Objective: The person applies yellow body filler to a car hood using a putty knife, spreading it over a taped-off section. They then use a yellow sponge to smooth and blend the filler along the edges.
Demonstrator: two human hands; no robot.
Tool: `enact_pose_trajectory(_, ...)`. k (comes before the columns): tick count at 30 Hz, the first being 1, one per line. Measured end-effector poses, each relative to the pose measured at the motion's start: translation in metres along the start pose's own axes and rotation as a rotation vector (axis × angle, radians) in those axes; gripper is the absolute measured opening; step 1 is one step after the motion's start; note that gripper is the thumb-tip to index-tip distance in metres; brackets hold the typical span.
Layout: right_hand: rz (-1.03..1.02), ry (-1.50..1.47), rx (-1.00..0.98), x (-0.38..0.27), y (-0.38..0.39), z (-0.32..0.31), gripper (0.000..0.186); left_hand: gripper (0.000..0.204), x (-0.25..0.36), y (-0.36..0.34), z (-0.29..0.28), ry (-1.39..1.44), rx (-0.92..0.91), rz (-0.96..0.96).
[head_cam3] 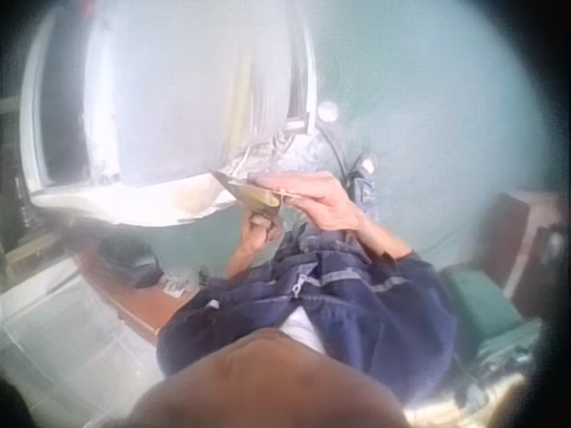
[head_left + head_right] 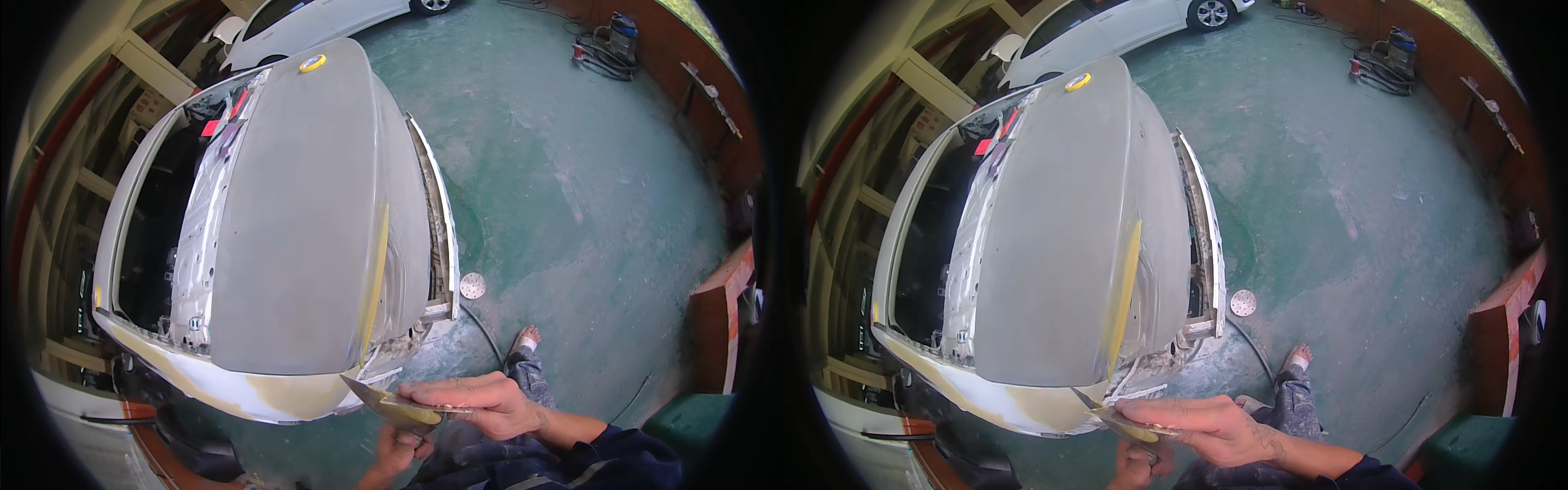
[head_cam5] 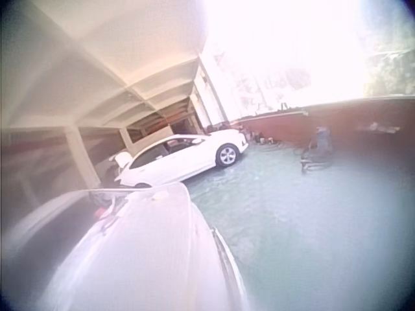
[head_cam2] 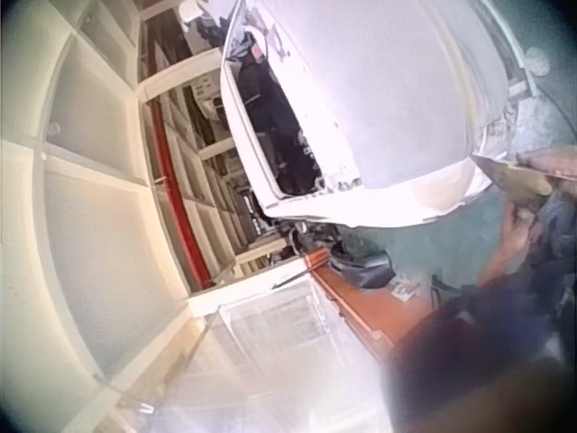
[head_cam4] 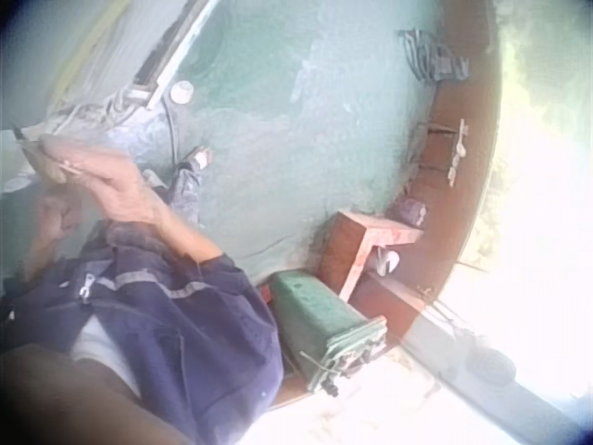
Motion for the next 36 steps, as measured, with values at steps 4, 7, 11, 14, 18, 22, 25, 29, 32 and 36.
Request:
enact_pose_trajectory(4, 0.083, 0.364, -0.079, -0.008, 0.004, -0.03, 0.038, 0.062, 0.01, -0.018, 0.012, 0.198, -0.052, 0.132)
enact_pose_trajectory(7, 0.338, -0.035, 0.206, -0.011, 0.001, -0.043, 0.033, 0.045, 0.03, -0.038, 0.047, 0.133, 0.108, 0.373)
enact_pose_trajectory(11, 0.332, -0.741, 0.32, -0.011, -0.034, -0.049, 0.035, 0.027, 0.037, -0.072, 0.073, -0.035, 0.278, 0.468)
enact_pose_trajectory(14, 0.423, -0.717, 0.262, 0.019, -0.051, -0.095, 0.037, 0.015, 0.066, -0.114, 0.129, 0.005, 0.394, 0.403)
enact_pose_trajectory(18, 0.309, -0.294, 0.09, 0.072, -0.098, -0.201, 0.05, 0.017, 0.093, -0.174, 0.162, 0.102, 0.515, 0.456)
enact_pose_trajectory(22, 0.626, 1.086, -0.229, 0.177, -0.089, -0.369, 0.058, 0.027, 0.103, -0.275, 0.159, 0.295, 0.655, 0.64)
enact_pose_trajectory(25, 1.118, 1.058, -0.963, 0.279, 0.052, -0.488, 0.068, 0.031, 0.136, -0.341, 0.166, 0.353, 0.703, 0.727)
enact_pose_trajectory(29, 1.147, 0.537, -1.063, 0.253, 0.002, -0.556, 0.054, 0.039, 0.2, -0.408, 0.193, 0.278, 0.886, 0.861)
enact_pose_trajectory(32, 1.061, 0.525, -0.87, 0.224, -0.155, -0.587, 0.044, 0.042, 0.222, -0.461, 0.187, 0.253, 0.943, 0.9)
enact_pose_trajectory(36, 0.615, 0.935, -0.162, 0.295, -0.373, -0.637, 0.033, 0.041, 0.247, -0.536, 0.176, 0.256, 0.977, 0.935)
Point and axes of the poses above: each hand's wrist, its own y-axis away from the middle knuckle, its own z-axis out of the palm, x = y × z, the point moved 1 cm from there along -y, towards the middle knuckle, and after that the axes turned 11 degrees about y, right-handed, at the moved point
